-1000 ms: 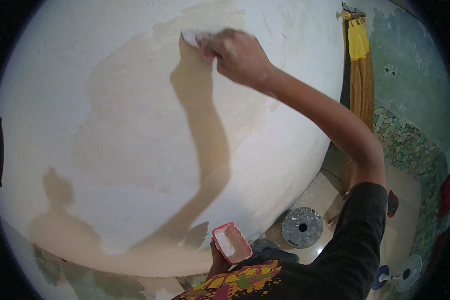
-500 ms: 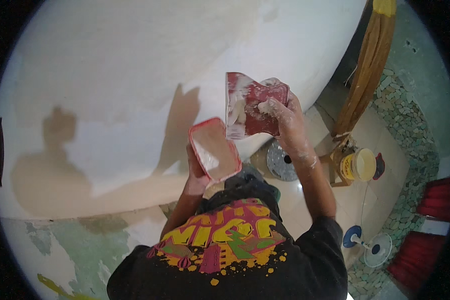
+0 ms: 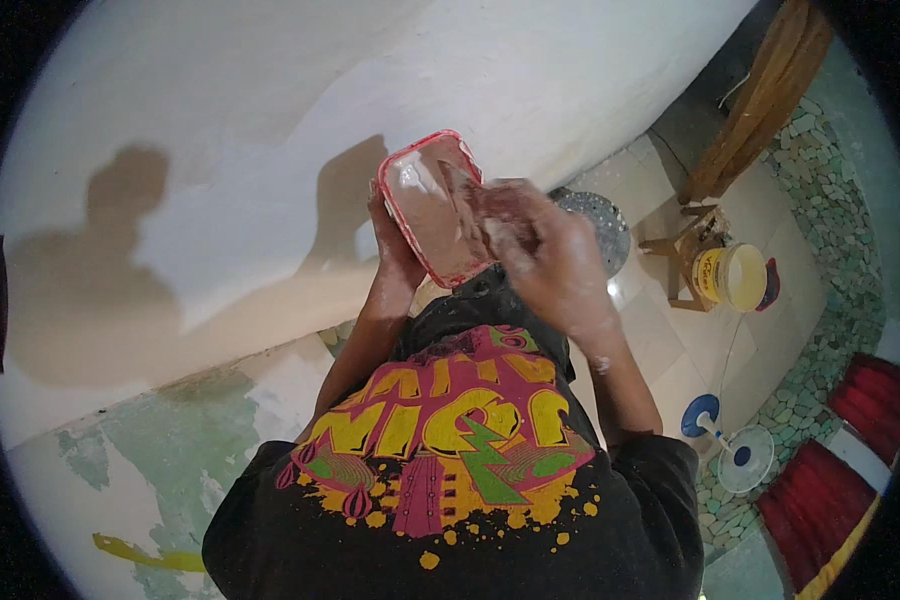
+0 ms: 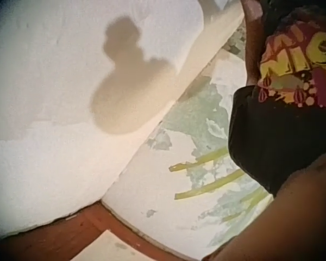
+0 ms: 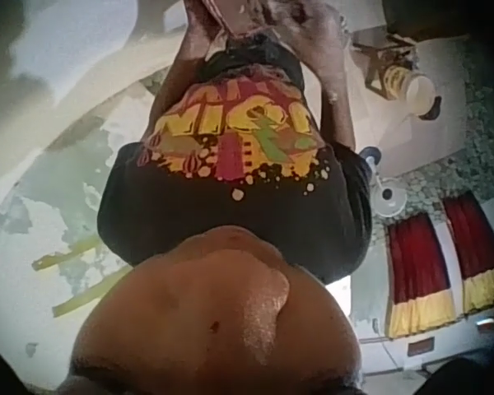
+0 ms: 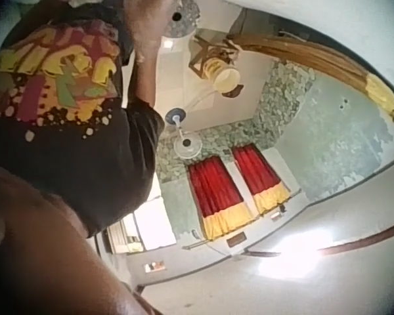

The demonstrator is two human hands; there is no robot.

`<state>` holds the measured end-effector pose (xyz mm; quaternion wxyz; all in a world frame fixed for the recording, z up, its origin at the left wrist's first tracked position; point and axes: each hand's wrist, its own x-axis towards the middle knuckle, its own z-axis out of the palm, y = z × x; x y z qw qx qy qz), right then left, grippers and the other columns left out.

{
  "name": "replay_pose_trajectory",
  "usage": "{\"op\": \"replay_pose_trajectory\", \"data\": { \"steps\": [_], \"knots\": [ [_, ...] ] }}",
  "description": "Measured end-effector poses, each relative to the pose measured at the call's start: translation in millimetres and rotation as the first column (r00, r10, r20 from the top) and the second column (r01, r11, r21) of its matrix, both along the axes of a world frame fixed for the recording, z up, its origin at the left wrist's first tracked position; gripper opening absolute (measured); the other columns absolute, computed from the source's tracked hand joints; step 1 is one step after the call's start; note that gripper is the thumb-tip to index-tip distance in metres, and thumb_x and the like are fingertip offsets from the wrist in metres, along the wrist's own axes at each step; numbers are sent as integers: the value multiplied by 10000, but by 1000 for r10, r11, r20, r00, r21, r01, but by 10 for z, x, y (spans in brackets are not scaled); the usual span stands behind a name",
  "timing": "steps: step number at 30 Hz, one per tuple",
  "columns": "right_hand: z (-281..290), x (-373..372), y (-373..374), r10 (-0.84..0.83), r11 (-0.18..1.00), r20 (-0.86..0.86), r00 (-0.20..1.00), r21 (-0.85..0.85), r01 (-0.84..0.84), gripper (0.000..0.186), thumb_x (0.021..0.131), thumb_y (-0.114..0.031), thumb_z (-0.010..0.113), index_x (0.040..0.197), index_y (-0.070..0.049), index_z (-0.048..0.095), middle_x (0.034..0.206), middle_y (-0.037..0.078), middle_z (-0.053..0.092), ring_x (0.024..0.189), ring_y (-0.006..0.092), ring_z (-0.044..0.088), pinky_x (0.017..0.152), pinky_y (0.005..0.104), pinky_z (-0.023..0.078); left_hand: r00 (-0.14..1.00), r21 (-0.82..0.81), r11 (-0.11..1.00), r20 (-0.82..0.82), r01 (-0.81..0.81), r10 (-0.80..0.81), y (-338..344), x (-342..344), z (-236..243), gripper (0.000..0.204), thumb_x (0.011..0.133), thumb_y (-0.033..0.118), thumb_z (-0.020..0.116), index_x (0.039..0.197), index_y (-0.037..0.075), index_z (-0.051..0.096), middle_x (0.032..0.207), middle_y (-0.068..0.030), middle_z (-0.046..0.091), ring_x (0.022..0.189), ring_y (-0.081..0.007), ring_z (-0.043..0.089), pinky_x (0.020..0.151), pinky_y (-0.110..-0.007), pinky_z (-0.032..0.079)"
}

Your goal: Applying and smoothing wall filler or putty on a damaged wall surface using a scraper.

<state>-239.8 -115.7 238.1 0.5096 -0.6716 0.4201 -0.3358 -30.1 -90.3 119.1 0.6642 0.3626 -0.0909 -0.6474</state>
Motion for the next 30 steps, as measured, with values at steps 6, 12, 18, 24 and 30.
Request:
{"op": "replay_pose_trajectory", "data": {
  "steps": [6, 12, 18, 24, 30],
  "knots": [
    [-347, 416, 22, -87, 951, -279, 956, -310, -4, 298, 926, -67, 629, 1222, -32, 633, 880, 282, 689, 838, 484, 669, 709, 540, 536, 998, -99, 995, 65, 1, 5, 15, -130, -1, 820, 960, 750, 437, 1466, 109, 513, 1427, -88, 583, 1298, -271, 567, 1092, -460, 477],
    [-448, 445, -88, 9, 976, -257, 966, -208, -65, 284, 930, -53, 630, 1210, -2, 624, 889, 247, 715, 815, 416, 720, 740, 460, 562, 997, -10, 999, 51, -53, 54, -3, -103, -210, 764, 969, 715, 466, 1466, 136, 519, 1425, -85, 589, 1272, -273, 590, 1080, -460, 493],
    [-499, 254, -331, -23, 996, 239, 971, 92, 1, 234, 952, -49, 656, 1172, 31, 651, 1029, 131, 757, 923, 243, 745, 825, 357, 576, 980, -88, 992, -187, -86, 68, -202, -118, -97, 743, 983, 686, 439, 1476, 135, 516, 1420, -96, 598, 1271, -301, 592, 1088, -501, 483],
    [-380, 39, -467, -238, 913, 643, 728, 404, -59, 248, 962, -93, 714, 1179, -4, 636, 1090, 47, 718, 1008, 113, 674, 884, 310, 565, 928, -35, 997, -366, 64, -73, -338, -152, 9, 797, 951, 730, 382, 1490, 158, 512, 1486, -75, 559, 1330, -331, 554, 1138, -544, 429],
    [-627, 30, -260, -254, 965, 494, 832, 188, 183, 260, 932, -93, 734, 1162, -19, 638, 1072, 29, 710, 969, 103, 648, 855, 285, 548, 970, -404, 884, 148, 235, -191, -464, -421, 132, 613, 926, 588, 566, 1367, 162, 558, 1363, -69, 616, 1233, -263, 593, 1036, -476, 501]
  ]
}}
